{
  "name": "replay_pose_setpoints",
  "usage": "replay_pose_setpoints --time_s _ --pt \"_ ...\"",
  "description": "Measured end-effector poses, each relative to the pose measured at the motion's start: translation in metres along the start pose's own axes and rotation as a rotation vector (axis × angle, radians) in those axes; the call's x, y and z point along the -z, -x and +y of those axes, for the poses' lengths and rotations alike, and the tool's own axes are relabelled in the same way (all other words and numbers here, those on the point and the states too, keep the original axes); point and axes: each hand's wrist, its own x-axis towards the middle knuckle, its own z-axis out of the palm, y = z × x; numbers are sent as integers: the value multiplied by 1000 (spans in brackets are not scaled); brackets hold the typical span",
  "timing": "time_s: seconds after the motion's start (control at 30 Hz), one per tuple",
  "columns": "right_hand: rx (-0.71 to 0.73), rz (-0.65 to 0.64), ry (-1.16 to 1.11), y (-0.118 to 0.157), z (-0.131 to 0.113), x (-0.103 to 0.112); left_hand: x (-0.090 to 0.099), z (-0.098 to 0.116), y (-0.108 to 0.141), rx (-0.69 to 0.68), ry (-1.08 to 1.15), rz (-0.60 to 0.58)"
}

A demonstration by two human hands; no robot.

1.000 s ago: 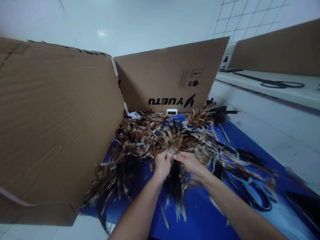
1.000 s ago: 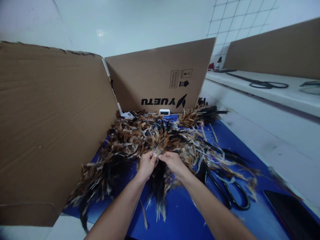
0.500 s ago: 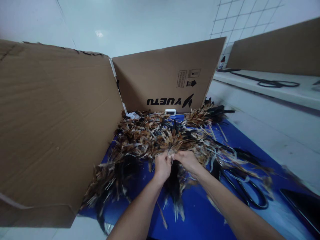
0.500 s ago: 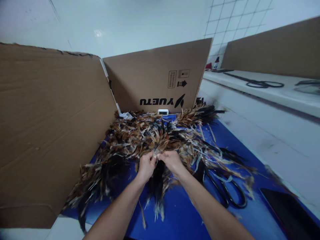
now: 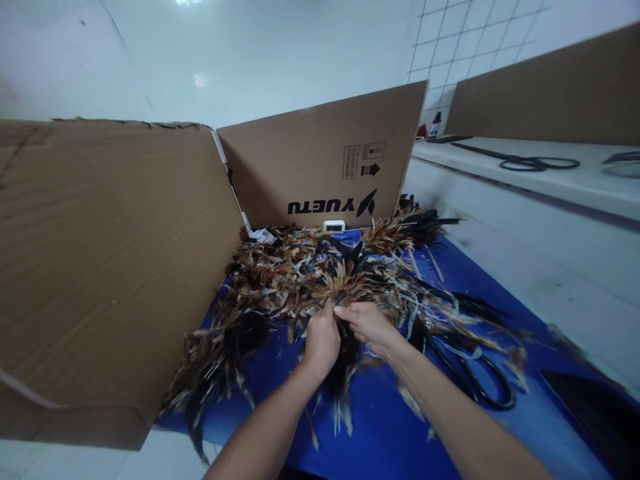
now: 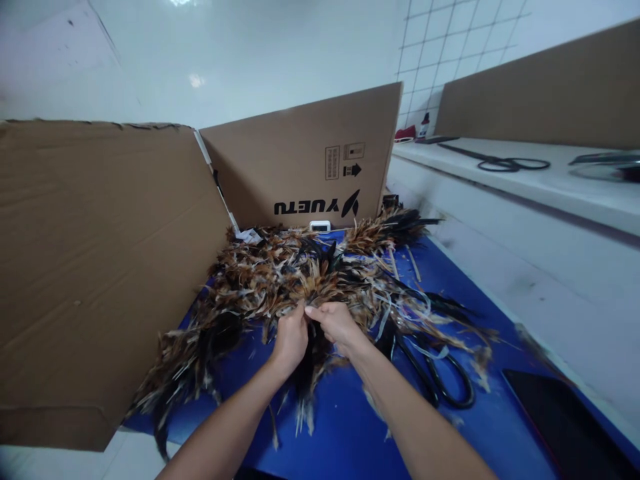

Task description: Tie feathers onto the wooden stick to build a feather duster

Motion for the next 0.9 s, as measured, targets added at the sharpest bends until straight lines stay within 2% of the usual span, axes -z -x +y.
replay_pose_setpoints --time_s 0.2,0.43,0.57,0.7,0.9 --pt "20 94 -47 -2 3 1 -3 12 4 -24 -130 32" --pt "126 132 -96 0 2 5 1 22 0 -27 6 161" --pt "133 114 -124 2 -1 5 4 22 -2 -65 42 223" --pt "68 74 -173 5 -3 5 4 16 -2 -173 -107 192" --pt "8 53 -203 8 -3 2 2 6 3 -261 -423 100"
